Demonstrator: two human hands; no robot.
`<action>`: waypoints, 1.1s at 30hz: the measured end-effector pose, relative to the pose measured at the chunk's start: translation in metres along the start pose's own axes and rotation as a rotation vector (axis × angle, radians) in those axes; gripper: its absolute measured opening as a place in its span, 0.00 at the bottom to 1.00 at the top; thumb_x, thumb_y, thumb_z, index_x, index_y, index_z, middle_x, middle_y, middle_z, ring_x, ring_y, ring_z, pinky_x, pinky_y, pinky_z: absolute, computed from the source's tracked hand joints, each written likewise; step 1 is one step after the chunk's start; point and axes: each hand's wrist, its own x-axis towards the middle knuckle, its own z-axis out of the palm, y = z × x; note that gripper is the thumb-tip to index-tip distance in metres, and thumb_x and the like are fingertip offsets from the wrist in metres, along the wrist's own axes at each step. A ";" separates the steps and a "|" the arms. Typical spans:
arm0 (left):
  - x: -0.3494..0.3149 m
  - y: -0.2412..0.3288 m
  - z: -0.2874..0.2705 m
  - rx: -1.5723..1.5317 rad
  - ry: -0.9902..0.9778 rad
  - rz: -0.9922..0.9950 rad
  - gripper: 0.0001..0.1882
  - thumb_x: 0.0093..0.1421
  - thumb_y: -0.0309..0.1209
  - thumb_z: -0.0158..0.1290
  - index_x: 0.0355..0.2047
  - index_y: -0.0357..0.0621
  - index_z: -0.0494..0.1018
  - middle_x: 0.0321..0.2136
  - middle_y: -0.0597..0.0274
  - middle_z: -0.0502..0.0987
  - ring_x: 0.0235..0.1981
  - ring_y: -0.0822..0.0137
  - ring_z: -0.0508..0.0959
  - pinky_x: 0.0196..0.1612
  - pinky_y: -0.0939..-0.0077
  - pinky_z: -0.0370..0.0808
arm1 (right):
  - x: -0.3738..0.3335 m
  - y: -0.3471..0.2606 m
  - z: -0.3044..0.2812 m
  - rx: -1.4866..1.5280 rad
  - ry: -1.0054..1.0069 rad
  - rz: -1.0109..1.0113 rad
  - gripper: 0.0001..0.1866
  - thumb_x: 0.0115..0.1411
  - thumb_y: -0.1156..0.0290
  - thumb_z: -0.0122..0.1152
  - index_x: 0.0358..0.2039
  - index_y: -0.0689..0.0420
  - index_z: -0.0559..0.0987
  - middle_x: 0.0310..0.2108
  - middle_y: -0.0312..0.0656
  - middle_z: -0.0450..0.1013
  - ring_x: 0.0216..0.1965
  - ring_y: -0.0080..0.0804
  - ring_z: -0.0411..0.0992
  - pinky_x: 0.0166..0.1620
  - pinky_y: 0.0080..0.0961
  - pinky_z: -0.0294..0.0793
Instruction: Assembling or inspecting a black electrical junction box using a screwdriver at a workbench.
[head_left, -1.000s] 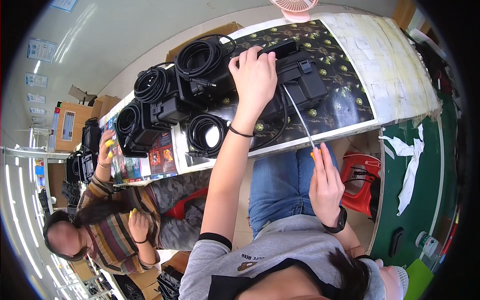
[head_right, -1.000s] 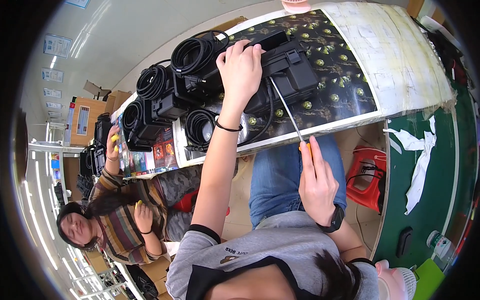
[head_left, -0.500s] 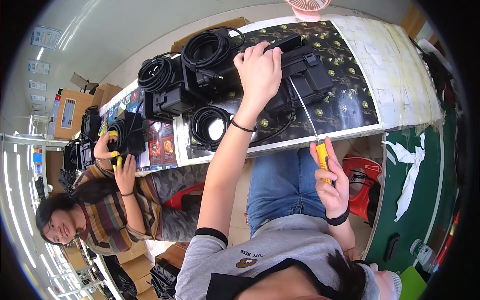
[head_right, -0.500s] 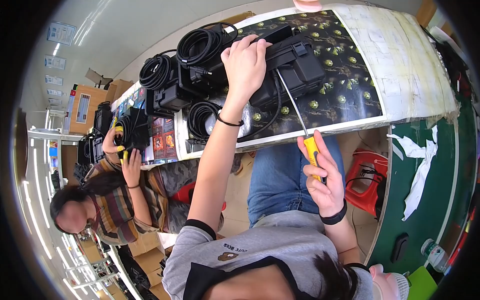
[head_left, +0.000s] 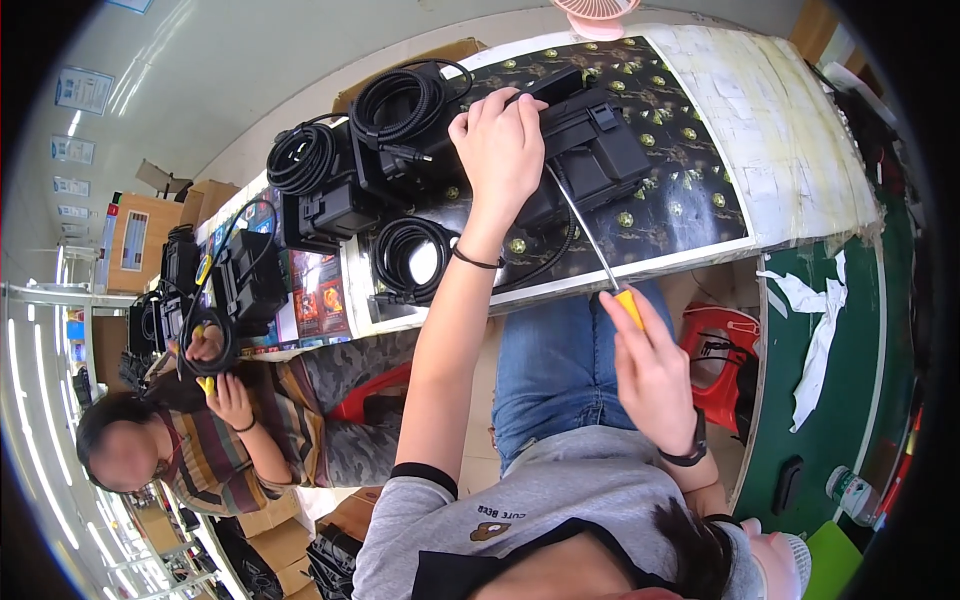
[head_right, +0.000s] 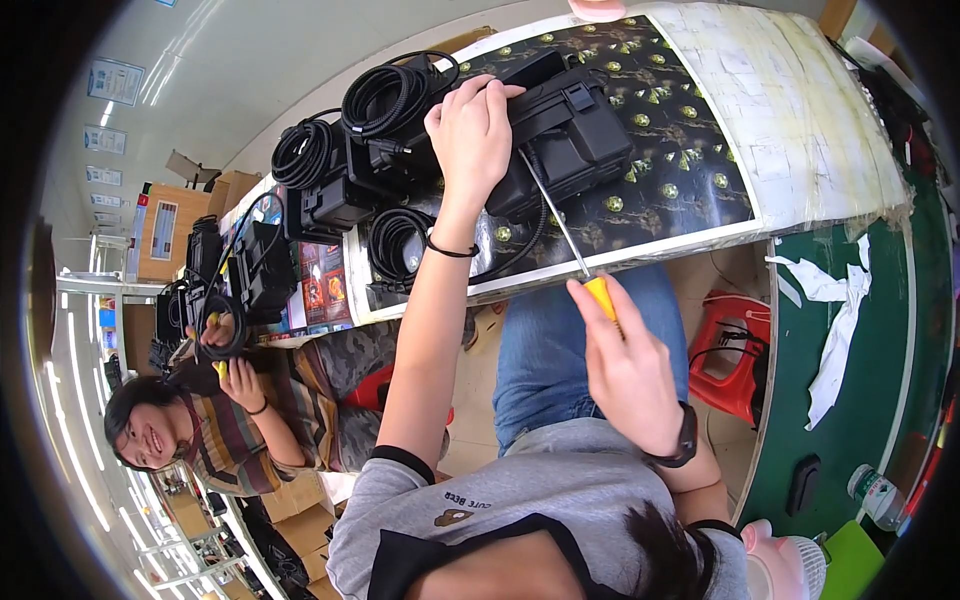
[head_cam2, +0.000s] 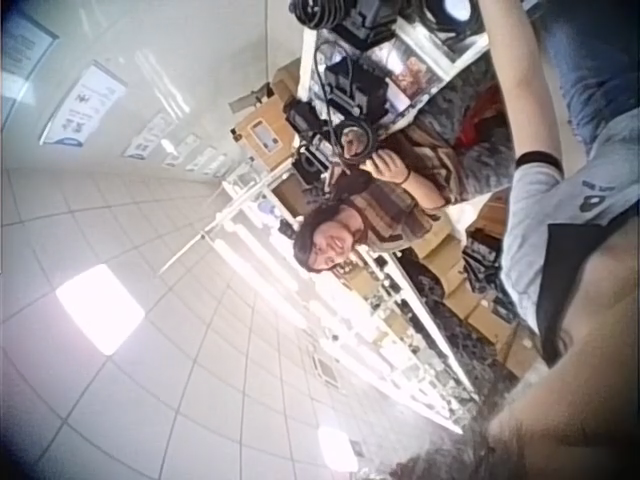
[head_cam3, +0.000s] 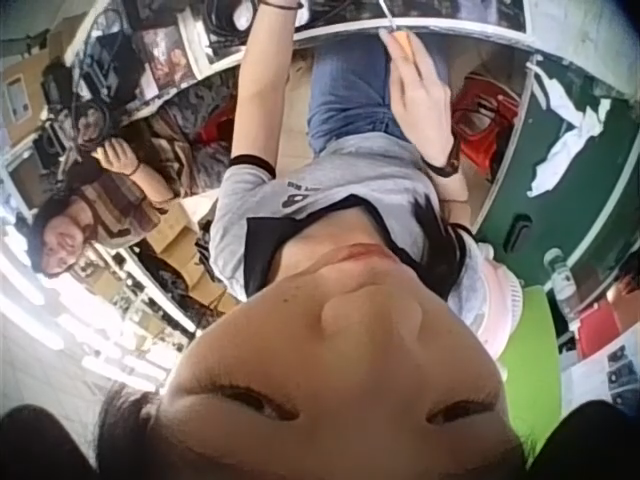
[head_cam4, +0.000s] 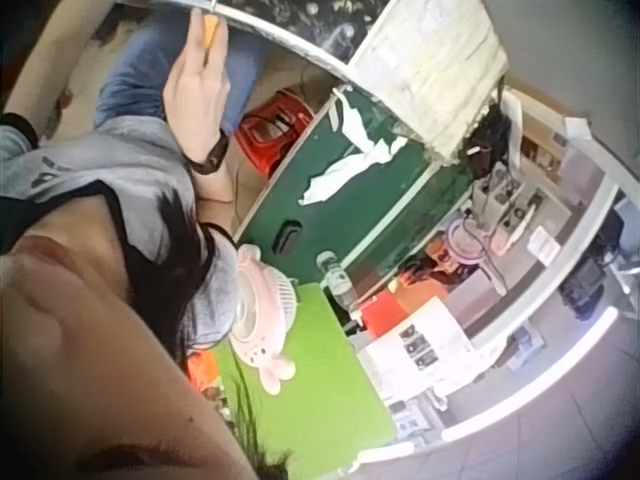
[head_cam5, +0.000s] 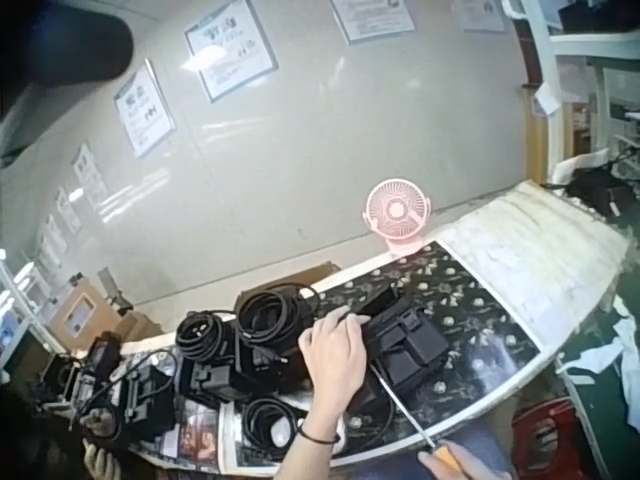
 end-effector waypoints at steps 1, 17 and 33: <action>0.001 0.000 0.001 -0.010 0.017 0.013 0.19 0.69 0.37 0.42 0.34 0.51 0.84 0.45 0.61 0.79 0.49 0.62 0.74 0.56 0.62 0.59 | 0.001 -0.001 0.005 -0.094 0.023 -0.038 0.29 0.58 0.84 0.56 0.61 0.55 0.71 0.56 0.59 0.67 0.43 0.59 0.77 0.42 0.40 0.81; 0.001 -0.004 -0.008 0.005 -0.055 0.032 0.23 0.70 0.39 0.36 0.41 0.52 0.83 0.50 0.60 0.78 0.53 0.59 0.74 0.60 0.58 0.58 | -0.004 0.016 0.026 0.306 0.036 -0.049 0.13 0.66 0.76 0.54 0.50 0.56 0.70 0.57 0.56 0.67 0.38 0.42 0.78 0.28 0.27 0.78; 0.015 -0.016 -0.011 0.029 -0.274 0.077 0.37 0.39 0.63 0.68 0.49 0.61 0.81 0.54 0.58 0.73 0.59 0.58 0.68 0.64 0.57 0.50 | -0.030 0.023 0.013 1.563 0.346 0.386 0.18 0.72 0.73 0.43 0.60 0.47 0.59 0.61 0.55 0.62 0.23 0.15 0.62 0.14 0.05 0.56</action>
